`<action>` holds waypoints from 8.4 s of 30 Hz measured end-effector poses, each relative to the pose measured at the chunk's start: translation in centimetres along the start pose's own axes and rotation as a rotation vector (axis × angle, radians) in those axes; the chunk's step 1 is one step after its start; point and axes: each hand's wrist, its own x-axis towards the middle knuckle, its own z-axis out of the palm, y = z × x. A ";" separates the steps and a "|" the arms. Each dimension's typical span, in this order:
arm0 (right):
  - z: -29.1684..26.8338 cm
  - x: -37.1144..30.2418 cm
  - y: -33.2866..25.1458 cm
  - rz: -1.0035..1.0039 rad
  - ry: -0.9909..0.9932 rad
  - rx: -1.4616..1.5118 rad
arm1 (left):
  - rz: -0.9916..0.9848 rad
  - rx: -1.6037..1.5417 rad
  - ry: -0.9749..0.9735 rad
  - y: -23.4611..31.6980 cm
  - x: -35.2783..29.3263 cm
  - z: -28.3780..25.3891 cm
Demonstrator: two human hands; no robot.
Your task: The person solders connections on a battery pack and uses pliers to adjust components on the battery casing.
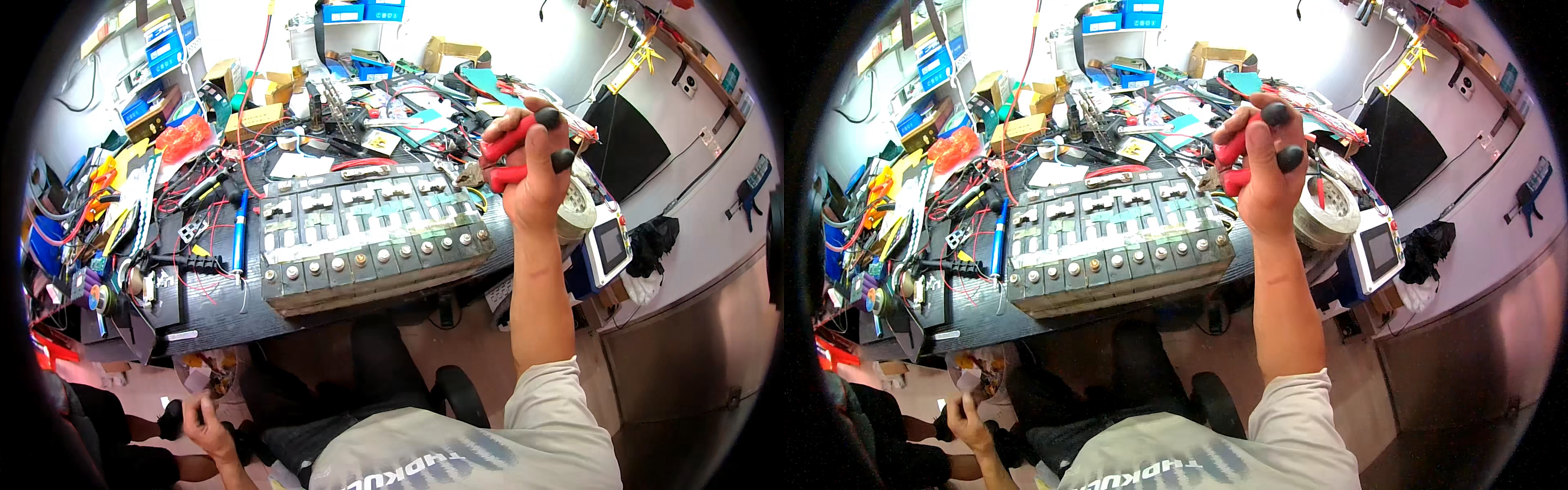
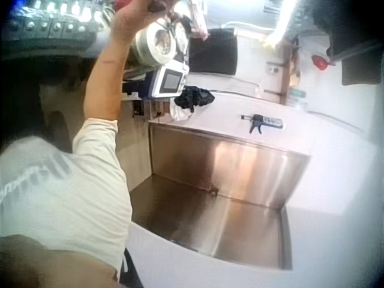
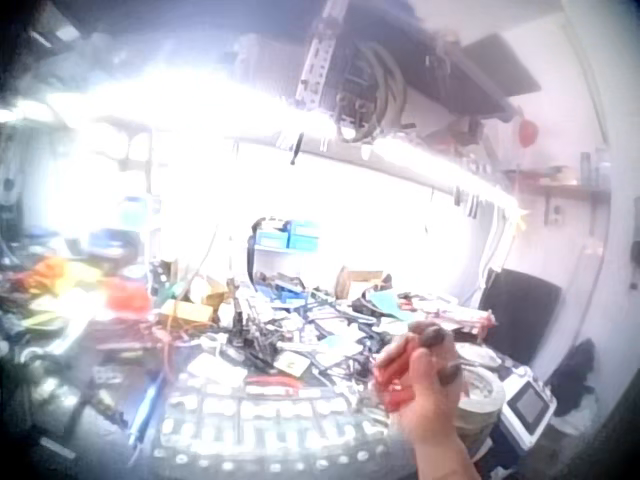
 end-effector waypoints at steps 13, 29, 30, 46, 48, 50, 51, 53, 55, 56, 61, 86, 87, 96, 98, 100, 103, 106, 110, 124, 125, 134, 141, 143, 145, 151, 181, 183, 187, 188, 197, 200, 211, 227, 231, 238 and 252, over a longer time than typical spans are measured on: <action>2.0 6.8 1.5 0.409 0.217 -0.089 | 1.179 0.093 -0.391 34.7 10.7 19.2; -7.7 7.8 5.2 0.716 0.703 0.253 | 1.112 0.194 -0.552 32.5 9.8 21.7; -7.6 8.2 4.9 0.712 0.648 0.221 | 1.114 0.195 -0.557 32.6 9.8 21.7; 4.1 11.5 0.3 0.529 -0.030 -0.320 | 1.096 0.123 -0.605 32.3 10.3 21.5; 2.6 10.9 -0.4 0.503 0.009 -0.226 | 1.097 0.120 -0.604 32.3 10.3 21.4; 2.0 10.0 -1.2 0.476 0.145 -0.252 | 1.107 0.113 -0.604 32.3 10.3 21.4; 2.2 9.6 -1.6 0.445 0.173 -0.244 | 1.109 0.111 -0.604 32.3 10.3 21.3; 2.8 8.9 -2.2 0.384 0.228 -0.229 | 1.102 0.101 -0.612 32.3 10.3 21.3; 2.2 8.4 -2.5 0.345 0.222 -0.291 | 1.102 0.112 -0.612 32.4 10.3 21.3; 2.0 8.1 -2.8 0.326 0.218 -0.322 | 1.101 0.117 -0.611 32.4 10.2 21.3; 1.3 6.2 -3.9 0.297 0.321 -0.259 | 1.110 0.111 -0.604 32.4 10.1 21.3; 0.3 5.7 -1.3 0.379 0.444 -0.343 | 1.132 0.111 -0.592 32.5 10.1 21.3; 0.2 6.0 -1.6 0.446 0.438 -0.384 | 1.135 0.103 -0.588 32.3 10.1 21.4; -1.0 8.2 0.4 0.433 0.462 -0.603 | 1.145 0.090 -0.590 32.0 10.1 21.8; 2.0 8.2 -0.6 0.562 0.471 -0.579 | 1.144 0.086 -0.574 31.4 10.3 21.5; 1.6 8.4 -0.7 0.601 0.542 -0.572 | 1.152 0.071 -0.572 31.4 10.3 21.7; -2.9 9.4 0.4 0.645 0.561 -0.595 | 1.146 0.044 -0.580 31.5 10.2 21.8; -2.6 9.8 0.6 0.690 0.557 -0.630 | 1.153 0.025 -0.568 31.4 10.2 21.7; -1.0 10.7 1.8 0.693 0.533 -0.690 | 1.150 0.042 -0.582 31.5 10.2 21.6; 0.1 9.0 3.4 0.523 0.438 -0.702 | 1.137 0.065 -0.585 31.5 10.2 21.8; 0.4 9.1 3.8 0.471 0.438 -0.728 | 1.135 0.062 -0.582 31.5 10.2 21.8; 0.0 8.5 4.6 0.263 0.417 -0.679 | 1.145 0.078 -0.576 31.7 10.2 21.8; 1.9 6.8 3.1 0.088 0.307 -0.789 | 1.128 0.093 -0.576 31.8 10.2 21.5; 4.8 5.0 1.8 -0.015 0.221 -0.819 | 1.126 0.087 -0.573 31.8 10.2 21.5; 5.4 4.0 2.6 -0.258 0.101 -0.987 | 1.128 0.087 -0.579 31.8 10.1 21.6; 3.4 5.4 1.4 0.084 0.333 -0.650 | 1.123 0.089 -0.576 31.8 10.1 21.5; 2.5 9.3 -0.9 0.523 0.216 -0.830 | 1.133 0.084 -0.586 31.8 10.1 21.7; 3.3 9.0 -0.7 0.488 0.214 -0.819 | 1.132 0.080 -0.584 31.6 10.1 21.7; 3.6 8.5 0.1 0.408 0.211 -0.882 | 1.146 0.072 -0.565 31.5 10.3 21.7; 3.6 8.5 0.3 0.396 0.210 -0.913 | 1.152 0.071 -0.553 31.3 10.2 21.7; 2.6 8.3 1.1 0.241 0.183 -1.129 | 1.121 0.102 -0.599 31.8 10.2 21.5; 4.7 7.6 0.6 0.255 0.194 -1.129 | 1.109 0.099 -0.573 31.5 10.2 21.3; 5.3 7.2 1.3 0.350 0.432 -0.545 | 1.155 0.112 -0.569 31.8 10.1 21.6; 6.3 -2.2 -1.6 -0.150 0.428 -0.307 | 1.147 0.109 -0.582 31.7 10.2 21.4; 2.8 -1.8 -3.1 -0.137 0.581 -0.036 | 1.141 0.120 -0.627 31.7 10.5 21.0; 2.0 7.0 -1.0 0.237 0.528 -0.154 | 1.218 0.056 -0.608 31.5 10.9 21.4; -1.2 8.1 -3.4 0.478 0.377 -0.345 | 1.163 0.098 -0.653 32.0 10.6 21.3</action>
